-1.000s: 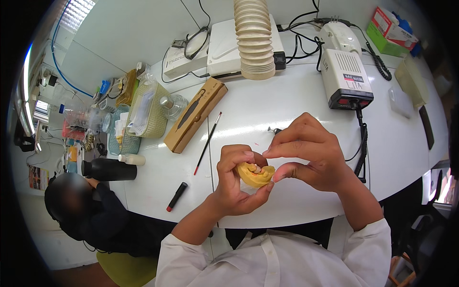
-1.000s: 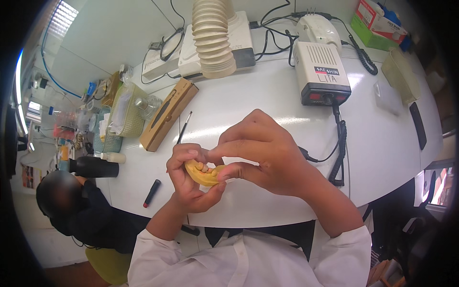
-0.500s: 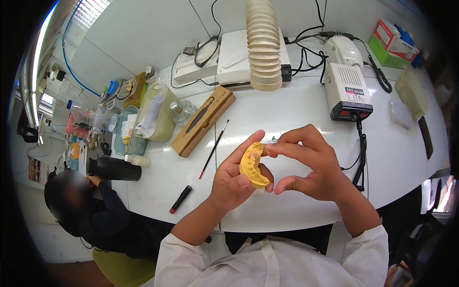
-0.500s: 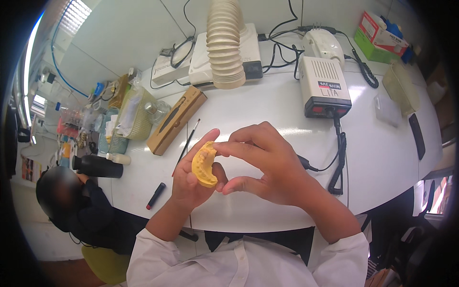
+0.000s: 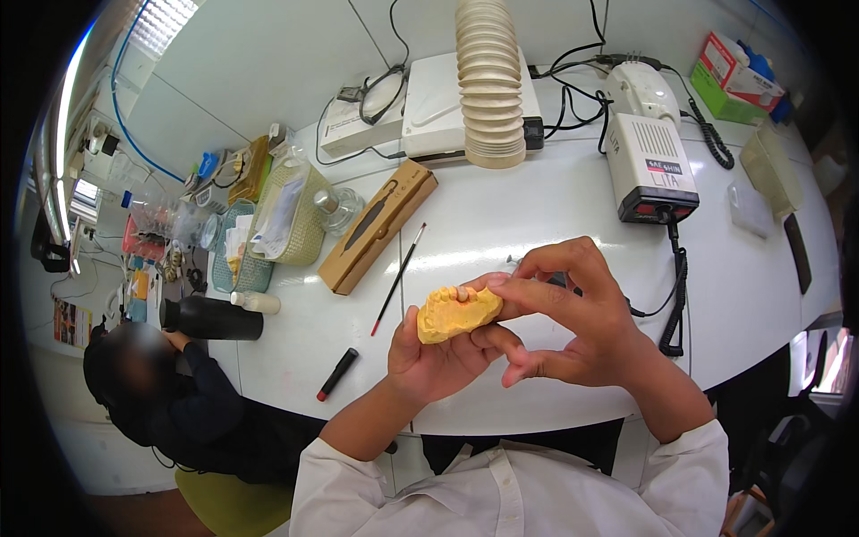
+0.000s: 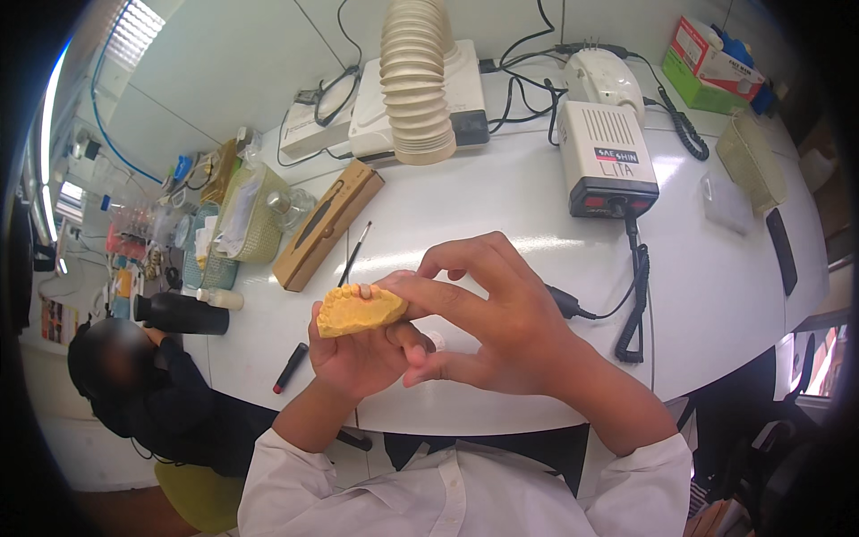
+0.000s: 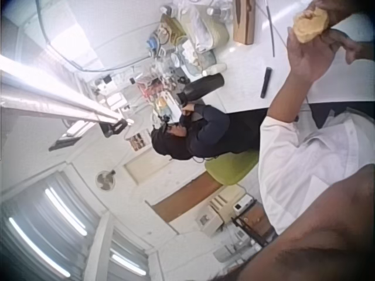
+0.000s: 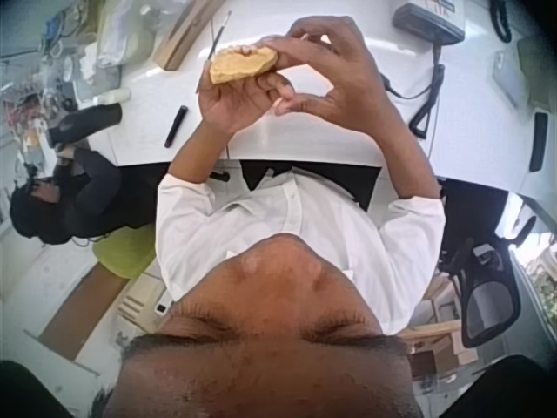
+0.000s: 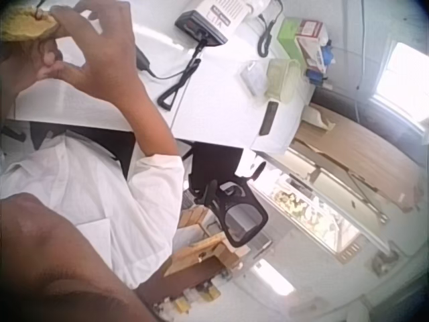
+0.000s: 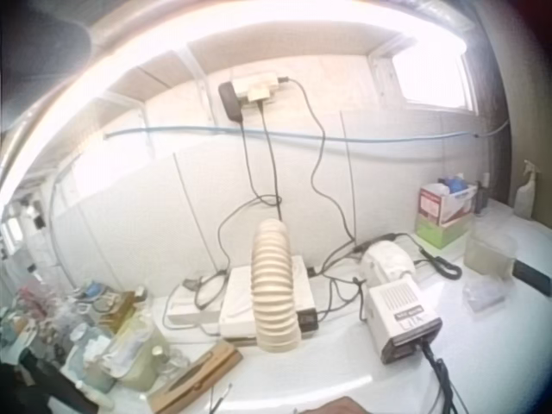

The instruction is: The person assembles a dental prosthesis by fitting a small metal component into a yellow dental cast. They use a rotary tool to grind and adjust the metal piece, then repeatedly test the fit by placing it into the cast. The person also handles a pink denture base, comparing it with the yellow cast and placing it into a basket.

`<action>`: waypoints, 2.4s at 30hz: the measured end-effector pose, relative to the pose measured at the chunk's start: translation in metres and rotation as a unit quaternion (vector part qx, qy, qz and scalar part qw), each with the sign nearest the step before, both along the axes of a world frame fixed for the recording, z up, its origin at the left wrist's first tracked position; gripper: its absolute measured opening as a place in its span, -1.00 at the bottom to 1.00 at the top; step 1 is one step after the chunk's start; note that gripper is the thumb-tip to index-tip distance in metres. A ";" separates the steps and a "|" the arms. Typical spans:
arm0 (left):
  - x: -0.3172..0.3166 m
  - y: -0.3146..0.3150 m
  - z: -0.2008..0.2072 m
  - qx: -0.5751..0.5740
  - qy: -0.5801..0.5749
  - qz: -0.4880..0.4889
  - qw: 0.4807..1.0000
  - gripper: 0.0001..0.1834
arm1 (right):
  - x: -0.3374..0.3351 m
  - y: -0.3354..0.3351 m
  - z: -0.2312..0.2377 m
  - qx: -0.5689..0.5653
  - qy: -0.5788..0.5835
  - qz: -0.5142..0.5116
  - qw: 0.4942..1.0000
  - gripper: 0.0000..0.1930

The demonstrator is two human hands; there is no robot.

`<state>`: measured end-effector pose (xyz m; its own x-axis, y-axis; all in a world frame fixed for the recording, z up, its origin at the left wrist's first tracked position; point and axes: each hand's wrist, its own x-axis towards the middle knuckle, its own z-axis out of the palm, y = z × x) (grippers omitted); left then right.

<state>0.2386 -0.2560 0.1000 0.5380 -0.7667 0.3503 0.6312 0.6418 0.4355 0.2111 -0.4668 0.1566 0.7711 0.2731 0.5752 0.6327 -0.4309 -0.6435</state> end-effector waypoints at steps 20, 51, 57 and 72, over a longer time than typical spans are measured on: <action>0.011 -0.009 0.006 0.216 0.038 0.142 0.965 -0.25 | -0.017 -0.254 0.024 -0.135 -0.111 -0.571 0.802 -0.73; 0.011 -0.013 -0.010 0.301 -0.114 -0.026 0.946 -0.12 | -0.230 -0.216 -0.027 -0.222 -0.011 -0.486 0.845 -0.81; 0.024 -0.007 -0.023 0.283 -0.138 -0.194 0.929 -0.19 | -0.233 -0.220 -0.007 -0.293 0.045 -0.474 0.829 -0.81; 0.034 -0.008 -0.029 0.278 -0.068 -0.245 0.926 -0.20 | -0.149 -0.260 0.034 -0.426 0.250 -0.254 0.832 -0.66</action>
<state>0.2721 -0.2640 0.0710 0.0567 -0.9895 -0.1326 0.7022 -0.0549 0.7098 0.0624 -0.7266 0.1904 0.9961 -0.0160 -0.0872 -0.0245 -0.9950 -0.0969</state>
